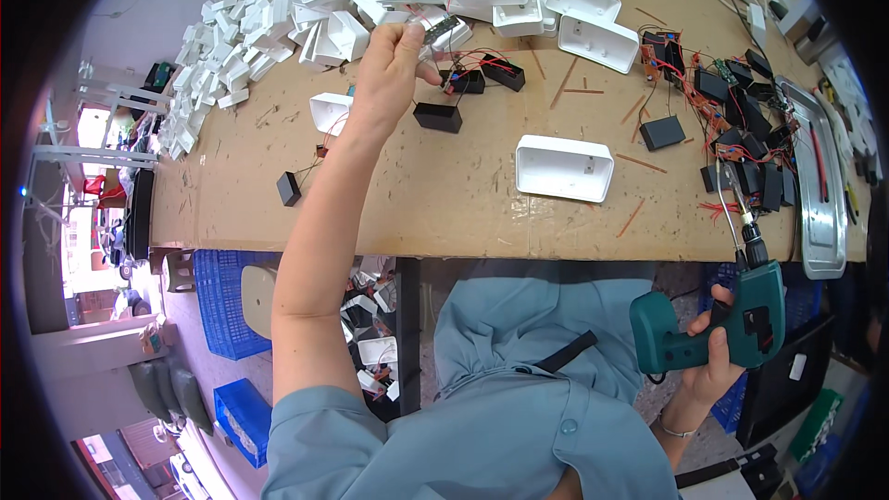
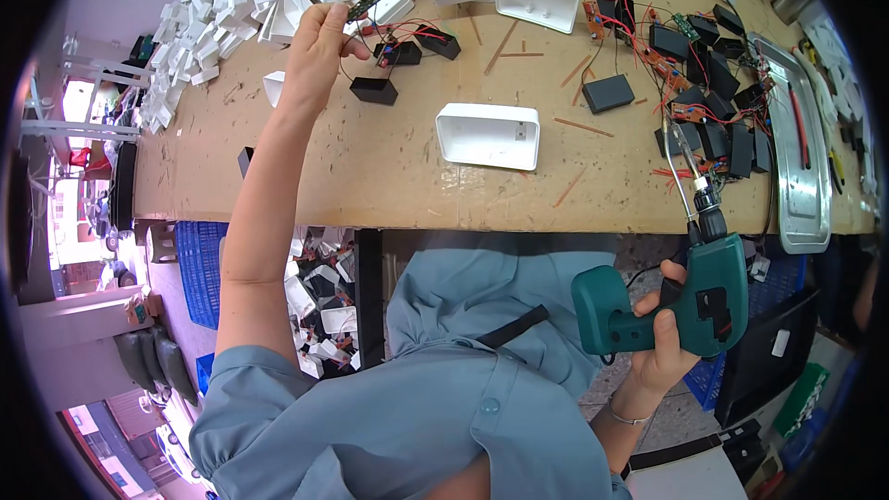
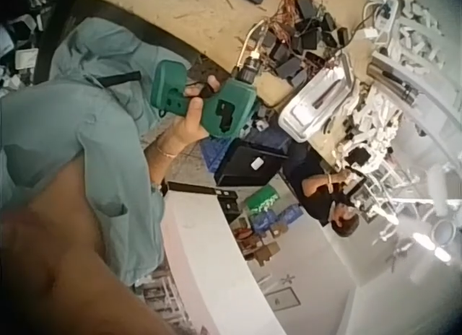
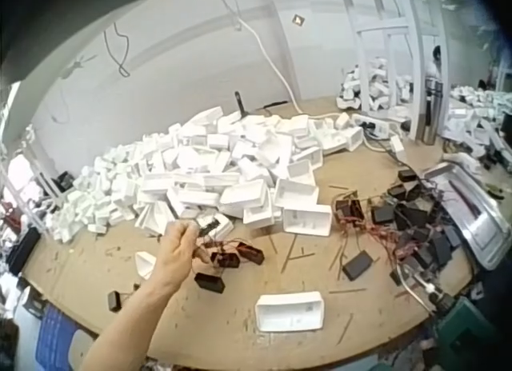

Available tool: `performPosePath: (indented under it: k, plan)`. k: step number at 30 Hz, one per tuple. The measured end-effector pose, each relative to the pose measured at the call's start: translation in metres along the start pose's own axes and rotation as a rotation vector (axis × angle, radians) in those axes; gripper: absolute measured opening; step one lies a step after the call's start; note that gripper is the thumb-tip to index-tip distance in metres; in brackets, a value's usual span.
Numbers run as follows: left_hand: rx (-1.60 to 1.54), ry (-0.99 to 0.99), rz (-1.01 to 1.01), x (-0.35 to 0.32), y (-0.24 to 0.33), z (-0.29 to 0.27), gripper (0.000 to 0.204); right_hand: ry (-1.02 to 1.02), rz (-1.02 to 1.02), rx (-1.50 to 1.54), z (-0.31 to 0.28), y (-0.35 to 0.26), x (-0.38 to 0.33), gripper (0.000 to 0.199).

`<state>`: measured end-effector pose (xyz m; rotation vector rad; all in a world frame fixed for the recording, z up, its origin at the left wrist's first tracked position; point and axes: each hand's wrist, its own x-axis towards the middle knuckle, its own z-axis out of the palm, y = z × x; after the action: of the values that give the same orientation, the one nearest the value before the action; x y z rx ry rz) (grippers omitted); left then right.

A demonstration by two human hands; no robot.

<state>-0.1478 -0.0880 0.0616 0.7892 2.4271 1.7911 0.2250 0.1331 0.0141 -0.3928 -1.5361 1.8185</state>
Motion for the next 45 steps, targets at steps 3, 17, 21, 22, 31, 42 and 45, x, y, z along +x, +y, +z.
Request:
performPosePath:
  k: [3,17,21,22,31,42,45]
  plan:
    - [0.092,0.008,-0.055,-0.003,0.0,0.002,0.033,0.001,0.006,0.004,0.0,0.0,-0.001,0.053]
    - [0.108,0.169,0.165,-0.008,-0.005,0.002,0.026,0.016,0.014,0.005,-0.001,-0.001,-0.002,0.052]
    - [-0.035,0.178,0.118,-0.018,0.0,0.001,0.024,0.014,0.017,0.01,-0.002,0.0,-0.003,0.052]
    - [-0.062,0.174,0.107,-0.02,0.001,0.001,0.023,0.024,0.028,0.02,-0.002,0.0,-0.003,0.052]
    - [-0.188,0.055,0.033,-0.026,0.01,-0.003,0.02,-0.012,0.012,-0.002,0.001,-0.002,-0.001,0.051]
    - [-0.036,-0.054,0.059,-0.042,0.005,-0.014,0.03,-0.012,0.024,0.007,0.002,-0.003,-0.002,0.052]
    - [-0.074,-0.041,0.008,-0.042,0.009,-0.015,0.028,-0.012,0.018,0.003,0.004,-0.002,-0.002,0.052]
